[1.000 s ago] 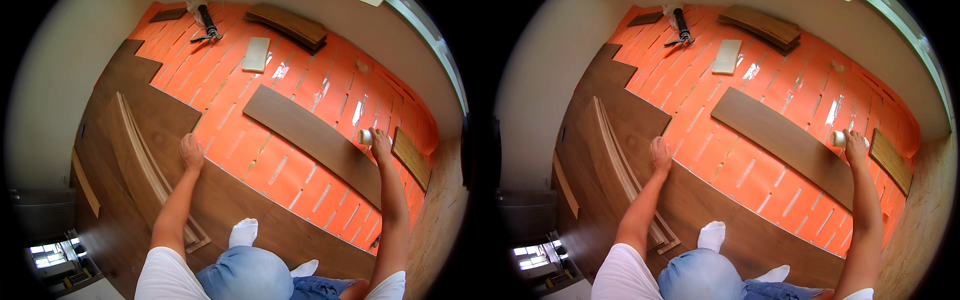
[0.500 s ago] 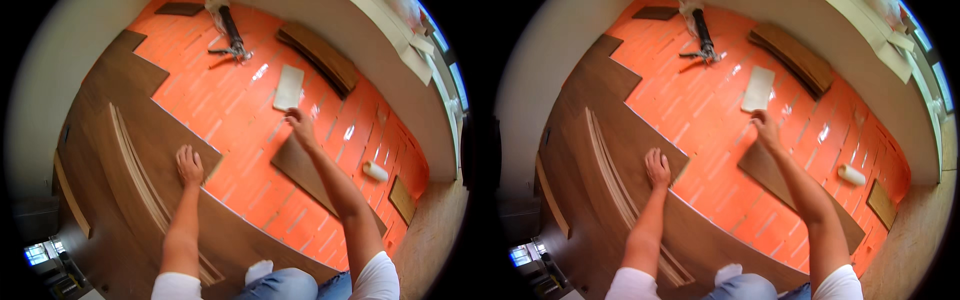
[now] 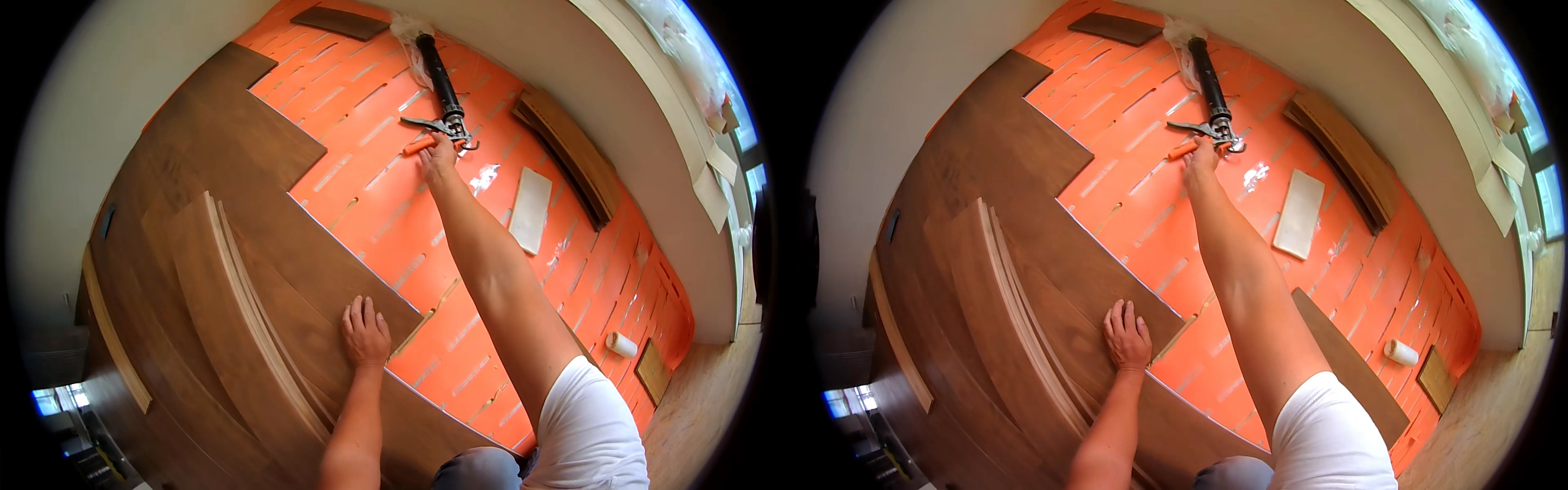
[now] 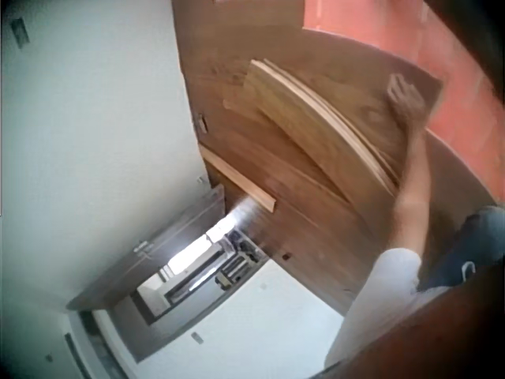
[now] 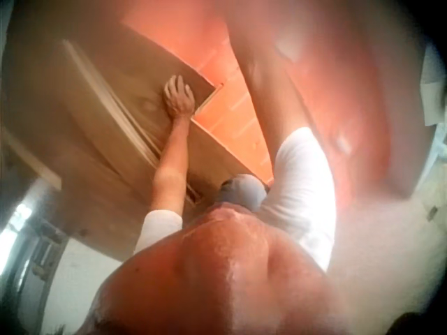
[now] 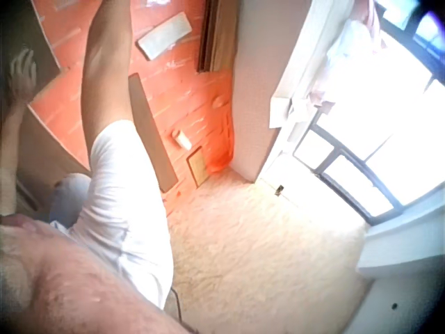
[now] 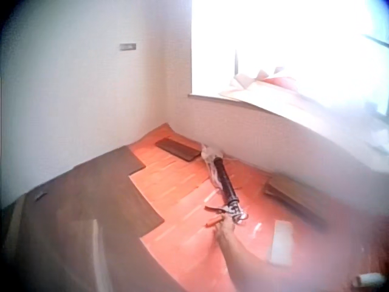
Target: The person installs wooden floorboards by applying glue to the edges, placing the boards onto the underlayment, tapping them into alignment with a hammer, and wiping away excess adhesive with a blue cloth.
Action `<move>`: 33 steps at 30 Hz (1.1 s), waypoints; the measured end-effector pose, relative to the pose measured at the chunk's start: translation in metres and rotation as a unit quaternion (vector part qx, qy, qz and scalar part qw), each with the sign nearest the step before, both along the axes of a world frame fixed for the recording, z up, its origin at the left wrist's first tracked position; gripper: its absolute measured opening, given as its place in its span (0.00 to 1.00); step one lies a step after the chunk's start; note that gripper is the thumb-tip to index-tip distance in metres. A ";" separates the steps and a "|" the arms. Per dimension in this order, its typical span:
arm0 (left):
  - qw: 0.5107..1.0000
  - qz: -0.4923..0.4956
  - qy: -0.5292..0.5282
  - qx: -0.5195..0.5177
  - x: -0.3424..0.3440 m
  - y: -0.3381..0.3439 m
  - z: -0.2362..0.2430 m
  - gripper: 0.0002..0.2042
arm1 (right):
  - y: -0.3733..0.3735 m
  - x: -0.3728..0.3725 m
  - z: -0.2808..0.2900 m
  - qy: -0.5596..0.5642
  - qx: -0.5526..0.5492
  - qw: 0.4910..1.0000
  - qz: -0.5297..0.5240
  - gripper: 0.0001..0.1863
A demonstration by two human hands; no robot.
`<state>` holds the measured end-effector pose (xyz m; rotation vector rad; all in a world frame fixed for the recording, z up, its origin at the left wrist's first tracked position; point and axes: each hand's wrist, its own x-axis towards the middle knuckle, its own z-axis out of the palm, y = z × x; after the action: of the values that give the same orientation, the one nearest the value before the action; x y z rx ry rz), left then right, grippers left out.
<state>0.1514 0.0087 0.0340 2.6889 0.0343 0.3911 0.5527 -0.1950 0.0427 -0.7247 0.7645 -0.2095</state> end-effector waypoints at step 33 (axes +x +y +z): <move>0.999 -0.011 -0.043 -0.028 -0.005 0.005 0.008 0.21 | -0.268 -0.557 0.326 -0.279 0.140 0.948 0.057 0.36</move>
<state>0.1466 0.0134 0.0423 2.6115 -0.0079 0.4917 -0.0048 -0.4632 0.3686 -0.4038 0.2009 -0.1832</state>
